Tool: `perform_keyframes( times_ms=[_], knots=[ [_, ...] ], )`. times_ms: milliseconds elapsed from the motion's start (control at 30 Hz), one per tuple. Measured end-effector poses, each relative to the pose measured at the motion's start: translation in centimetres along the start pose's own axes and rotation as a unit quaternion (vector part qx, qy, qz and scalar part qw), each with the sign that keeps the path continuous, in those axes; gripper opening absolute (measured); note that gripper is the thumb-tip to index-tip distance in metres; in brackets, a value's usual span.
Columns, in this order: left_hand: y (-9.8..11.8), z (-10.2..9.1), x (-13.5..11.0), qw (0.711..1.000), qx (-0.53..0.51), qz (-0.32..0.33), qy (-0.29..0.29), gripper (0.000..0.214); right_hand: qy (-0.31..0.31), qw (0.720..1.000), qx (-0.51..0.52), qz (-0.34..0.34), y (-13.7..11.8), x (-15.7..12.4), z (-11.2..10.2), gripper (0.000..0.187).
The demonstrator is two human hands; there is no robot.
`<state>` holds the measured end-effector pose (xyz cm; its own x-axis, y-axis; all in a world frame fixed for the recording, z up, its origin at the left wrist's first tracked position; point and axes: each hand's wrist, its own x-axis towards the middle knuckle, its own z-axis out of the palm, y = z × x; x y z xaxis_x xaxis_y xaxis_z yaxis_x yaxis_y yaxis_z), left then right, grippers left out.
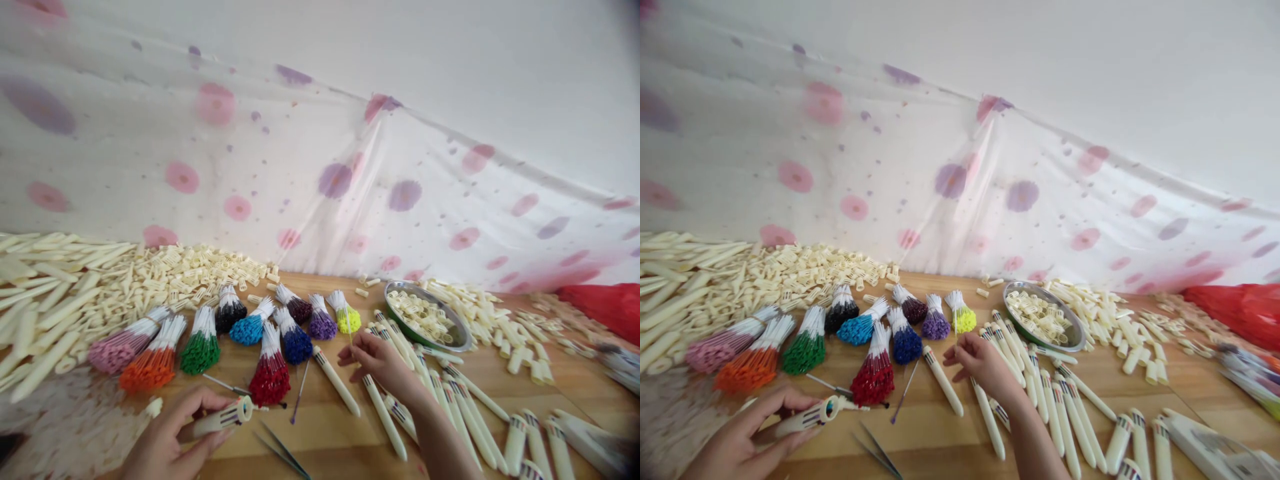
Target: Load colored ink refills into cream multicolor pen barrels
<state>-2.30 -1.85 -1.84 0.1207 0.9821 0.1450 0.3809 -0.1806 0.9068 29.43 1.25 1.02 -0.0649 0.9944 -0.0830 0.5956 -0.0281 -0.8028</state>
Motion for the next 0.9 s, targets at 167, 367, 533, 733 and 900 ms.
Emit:
perform_keyframes(
  times_ms=[167,367,533,733,900],
  knots=[
    [0.6,-0.8,0.5,0.990,0.078,0.116,0.017,0.011,-0.101,0.982,-0.113,-0.114,-3.8,-3.8,1.8,0.017],
    [0.7,-1.5,0.7,0.953,0.174,0.245,0.052,0.008,-0.112,0.950,-0.226,-0.186,-4.7,-4.1,3.3,0.017],
    [0.7,-1.5,0.6,0.943,0.192,0.268,0.051,0.008,-0.073,0.949,-0.240,-0.193,-4.4,-3.6,3.6,0.020],
    [0.4,-1.2,0.2,0.936,0.226,0.268,0.032,0.018,-0.050,0.939,-0.265,-0.212,-4.5,-3.7,4.1,0.021],
    [0.1,-0.9,-0.1,0.934,0.241,0.262,0.021,0.021,-0.064,0.930,-0.304,-0.195,-4.7,-3.7,4.3,0.022]
  ],
)
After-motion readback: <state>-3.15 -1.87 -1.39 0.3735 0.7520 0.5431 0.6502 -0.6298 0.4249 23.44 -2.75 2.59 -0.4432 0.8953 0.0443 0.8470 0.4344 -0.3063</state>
